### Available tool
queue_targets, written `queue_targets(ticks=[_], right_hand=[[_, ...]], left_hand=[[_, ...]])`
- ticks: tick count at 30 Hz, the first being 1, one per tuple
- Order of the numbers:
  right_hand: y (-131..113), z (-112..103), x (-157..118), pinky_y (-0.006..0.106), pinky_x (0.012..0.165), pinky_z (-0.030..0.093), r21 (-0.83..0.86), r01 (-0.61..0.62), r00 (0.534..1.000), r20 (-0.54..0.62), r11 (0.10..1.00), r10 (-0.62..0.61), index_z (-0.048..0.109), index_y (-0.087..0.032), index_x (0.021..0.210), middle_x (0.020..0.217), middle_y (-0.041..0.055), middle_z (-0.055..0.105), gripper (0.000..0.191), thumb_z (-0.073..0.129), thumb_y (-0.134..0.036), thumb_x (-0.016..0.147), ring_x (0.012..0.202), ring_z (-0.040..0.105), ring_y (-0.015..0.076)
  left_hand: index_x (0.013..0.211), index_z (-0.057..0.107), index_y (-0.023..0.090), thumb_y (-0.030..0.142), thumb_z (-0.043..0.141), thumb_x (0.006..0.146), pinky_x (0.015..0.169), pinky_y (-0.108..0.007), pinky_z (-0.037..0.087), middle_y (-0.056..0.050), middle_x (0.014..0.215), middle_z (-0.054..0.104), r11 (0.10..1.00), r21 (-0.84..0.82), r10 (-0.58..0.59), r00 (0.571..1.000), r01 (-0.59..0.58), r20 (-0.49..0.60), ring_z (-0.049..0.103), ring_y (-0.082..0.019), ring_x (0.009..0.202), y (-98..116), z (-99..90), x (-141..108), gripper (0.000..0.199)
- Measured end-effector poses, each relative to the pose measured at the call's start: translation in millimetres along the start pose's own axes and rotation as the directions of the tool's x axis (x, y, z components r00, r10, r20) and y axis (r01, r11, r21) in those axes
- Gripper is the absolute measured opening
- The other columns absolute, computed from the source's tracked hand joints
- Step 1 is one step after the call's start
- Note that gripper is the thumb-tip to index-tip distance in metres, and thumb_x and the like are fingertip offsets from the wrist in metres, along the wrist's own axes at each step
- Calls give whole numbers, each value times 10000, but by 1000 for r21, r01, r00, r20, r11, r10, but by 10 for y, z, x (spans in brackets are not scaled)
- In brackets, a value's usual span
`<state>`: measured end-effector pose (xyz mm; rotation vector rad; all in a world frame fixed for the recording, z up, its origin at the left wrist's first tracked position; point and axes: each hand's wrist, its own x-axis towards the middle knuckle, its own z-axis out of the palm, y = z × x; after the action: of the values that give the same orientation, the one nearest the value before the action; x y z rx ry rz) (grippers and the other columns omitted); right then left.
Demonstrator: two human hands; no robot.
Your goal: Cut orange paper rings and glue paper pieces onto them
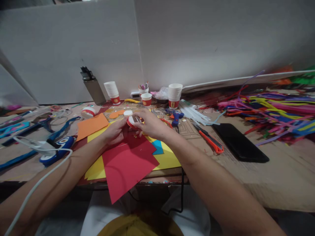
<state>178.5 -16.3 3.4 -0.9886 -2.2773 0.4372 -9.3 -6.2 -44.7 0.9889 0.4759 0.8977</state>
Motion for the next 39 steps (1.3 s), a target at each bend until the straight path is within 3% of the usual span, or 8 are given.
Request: queue_targets(ticks=[6, 13, 16, 21, 27, 34, 39], right_hand=[[37, 1, -8, 415, 985, 473, 84, 33, 999, -2, 996, -33, 602, -204, 1204, 1219, 100, 559, 374, 634, -122, 840, 1140, 550, 212], [-2, 27, -29, 414, 974, 495, 200, 111, 987, -140, 974, -83, 507, -272, 1284, 1284, 74, 549, 544, 679, -116, 792, 1175, 545, 213], [3, 55, -33, 436, 968, 498, 175, 110, 979, -187, 978, -77, 489, -289, 1307, 1298, 77, 532, 621, 736, -149, 755, 1210, 519, 235], [5, 62, -44, 449, 957, 491, 112, 112, 967, -240, 987, -83, 564, -276, 1242, 1238, 73, 567, 526, 750, -173, 761, 1159, 536, 230], [-10, 71, -37, 392, 887, 523, 151, 157, 955, -274, 976, -111, 608, -295, 1220, 1176, 55, 582, 515, 725, -105, 756, 1077, 572, 201], [2, 78, -40, 420, 919, 514, 115, 130, 961, -259, 985, -97, 616, -297, 1220, 1159, 57, 591, 518, 737, -117, 749, 1067, 581, 209], [12, 57, -18, 400, 883, 522, 115, 69, 979, -198, 991, -45, 651, -250, 1185, 1136, 76, 585, 423, 739, -213, 773, 1028, 587, 214]], left_hand=[[1085, 644, 107, 402, 676, 826, 805, -356, 573, -136, 1010, 715, 998, 49, 46, 999, -47, 21, 705, -214, 849, 36, 32, -18, 394], [1201, 647, 199, 221, 820, 679, 987, -332, 475, -96, 1208, 668, 939, 192, 300, 953, -286, -47, 625, -224, 1120, 69, 4, 11, 550], [1203, 650, 222, 178, 836, 643, 1027, -324, 439, -86, 1251, 648, 902, 268, 364, 930, -339, -50, 599, -226, 1170, 89, 0, 18, 591], [1187, 651, 217, 143, 842, 618, 1009, -329, 455, -98, 1301, 612, 860, 335, 413, 911, -385, -14, 569, -243, 1206, 116, 2, 13, 604], [1160, 664, 193, 179, 845, 621, 1028, -358, 438, -108, 1257, 632, 861, 329, 418, 908, -387, -25, 578, -253, 1187, 117, 8, 11, 569], [1151, 679, 195, 182, 853, 609, 1033, -337, 430, -99, 1258, 639, 860, 342, 417, 908, -379, -40, 567, -247, 1204, 99, -9, 17, 569], [1159, 668, 166, 294, 805, 700, 926, -319, 510, -102, 1137, 691, 942, 214, 267, 964, -259, -11, 650, -217, 1039, 63, -5, 0, 496]])
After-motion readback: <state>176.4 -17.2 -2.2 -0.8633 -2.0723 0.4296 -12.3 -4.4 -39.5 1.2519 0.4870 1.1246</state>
